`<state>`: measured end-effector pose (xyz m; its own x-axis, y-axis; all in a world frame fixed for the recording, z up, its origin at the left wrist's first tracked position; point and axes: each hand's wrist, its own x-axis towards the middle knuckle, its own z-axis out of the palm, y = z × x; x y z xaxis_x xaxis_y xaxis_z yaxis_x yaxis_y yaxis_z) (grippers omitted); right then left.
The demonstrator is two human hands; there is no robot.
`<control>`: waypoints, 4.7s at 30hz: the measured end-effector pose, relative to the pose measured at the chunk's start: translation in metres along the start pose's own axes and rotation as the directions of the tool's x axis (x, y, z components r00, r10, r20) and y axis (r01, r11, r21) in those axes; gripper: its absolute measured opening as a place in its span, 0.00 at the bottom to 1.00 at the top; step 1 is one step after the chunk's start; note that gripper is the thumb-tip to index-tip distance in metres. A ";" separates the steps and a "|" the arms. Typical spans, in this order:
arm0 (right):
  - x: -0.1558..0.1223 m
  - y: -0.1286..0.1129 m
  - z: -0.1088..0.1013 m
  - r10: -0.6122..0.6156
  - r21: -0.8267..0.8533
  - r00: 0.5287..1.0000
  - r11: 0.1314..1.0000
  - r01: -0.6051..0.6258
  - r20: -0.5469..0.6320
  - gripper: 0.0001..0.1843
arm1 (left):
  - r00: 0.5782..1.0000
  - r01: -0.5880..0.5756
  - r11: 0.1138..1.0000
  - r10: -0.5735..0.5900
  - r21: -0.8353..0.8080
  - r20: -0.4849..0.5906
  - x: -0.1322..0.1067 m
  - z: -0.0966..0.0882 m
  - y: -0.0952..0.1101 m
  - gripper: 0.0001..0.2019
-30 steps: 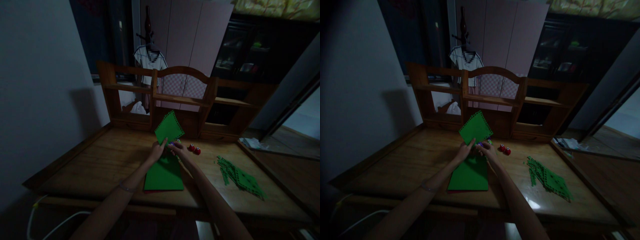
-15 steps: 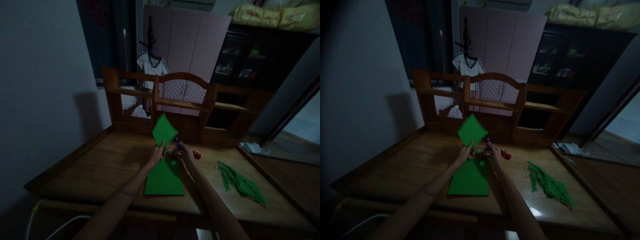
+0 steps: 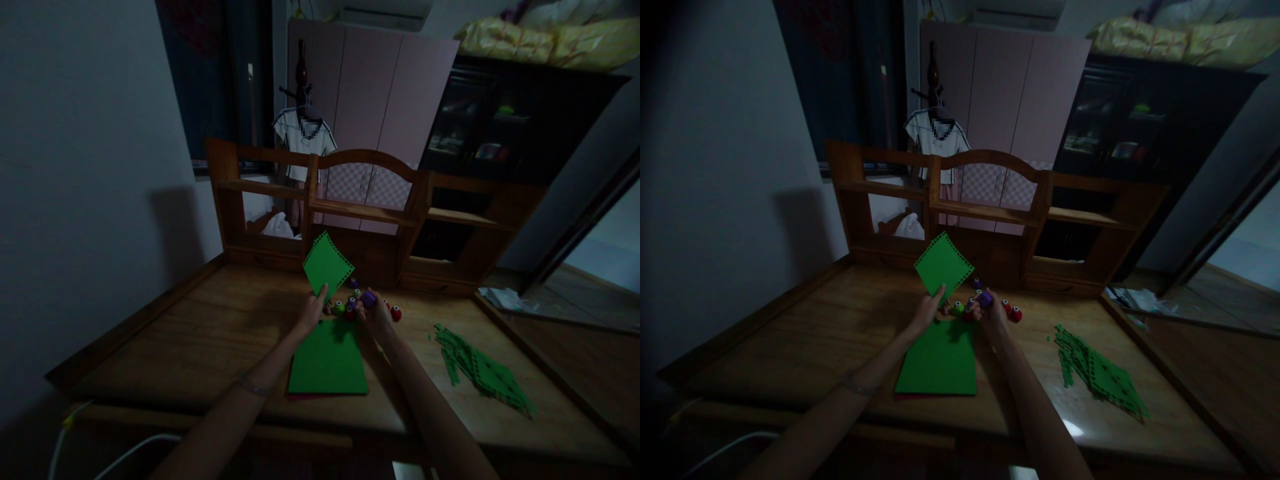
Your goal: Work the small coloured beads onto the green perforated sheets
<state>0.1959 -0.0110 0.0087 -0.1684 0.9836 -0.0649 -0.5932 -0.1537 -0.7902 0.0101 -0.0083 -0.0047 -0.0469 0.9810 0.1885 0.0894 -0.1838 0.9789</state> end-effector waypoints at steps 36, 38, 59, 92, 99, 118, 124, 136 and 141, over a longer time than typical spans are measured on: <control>-0.018 0.004 0.025 -0.098 -0.393 0.994 0.913 0.106 0.040 0.21 | 0.999 0.016 0.999 -0.017 0.034 0.038 -0.003 -0.002 0.004 0.31; -0.019 0.006 0.025 -0.129 -0.424 0.990 0.895 0.141 0.057 0.22 | 1.000 0.020 0.999 -0.021 0.035 0.017 -0.003 -0.002 0.004 0.31; -0.018 -0.017 -0.012 -0.674 -0.986 0.738 0.142 0.090 -0.030 0.19 | 0.999 0.013 0.999 -0.015 0.052 0.033 -0.002 -0.001 0.002 0.30; -0.008 -0.010 -0.030 -0.649 -0.973 0.735 -0.039 0.229 0.199 0.13 | 0.999 -0.016 0.997 0.012 0.080 0.048 -0.001 0.000 -0.004 0.30; -0.007 -0.010 -0.036 -0.602 -0.983 0.779 -0.142 0.112 0.176 0.11 | 0.999 0.018 0.995 -0.022 0.096 0.039 -0.003 -0.001 0.000 0.30; -0.004 -0.010 -0.040 -0.585 -0.968 0.783 -0.236 0.083 0.210 0.11 | 0.999 -0.002 0.992 -0.004 0.124 0.050 -0.001 -0.003 -0.004 0.30; -0.007 -0.010 -0.038 -0.574 -0.969 0.793 -0.232 0.079 0.203 0.11 | 1.000 -0.007 0.987 0.003 0.162 0.029 0.001 -0.003 -0.004 0.30; -0.013 -0.007 -0.029 -0.594 -0.969 0.795 -0.243 -0.037 0.119 0.10 | 0.997 0.047 0.973 -0.059 0.225 0.047 -0.004 -0.001 0.002 0.33; -0.014 -0.008 -0.024 -0.599 -0.972 0.795 -0.229 -0.061 0.092 0.10 | 0.990 0.103 0.973 -0.120 0.208 0.071 -0.005 0.003 -0.005 0.33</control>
<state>0.2215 -0.0214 0.0012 0.1495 0.8657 0.4778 0.9109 0.0674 -0.4071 0.0133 -0.0124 -0.0107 0.0138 0.9979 0.0635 0.2889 -0.0648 0.9552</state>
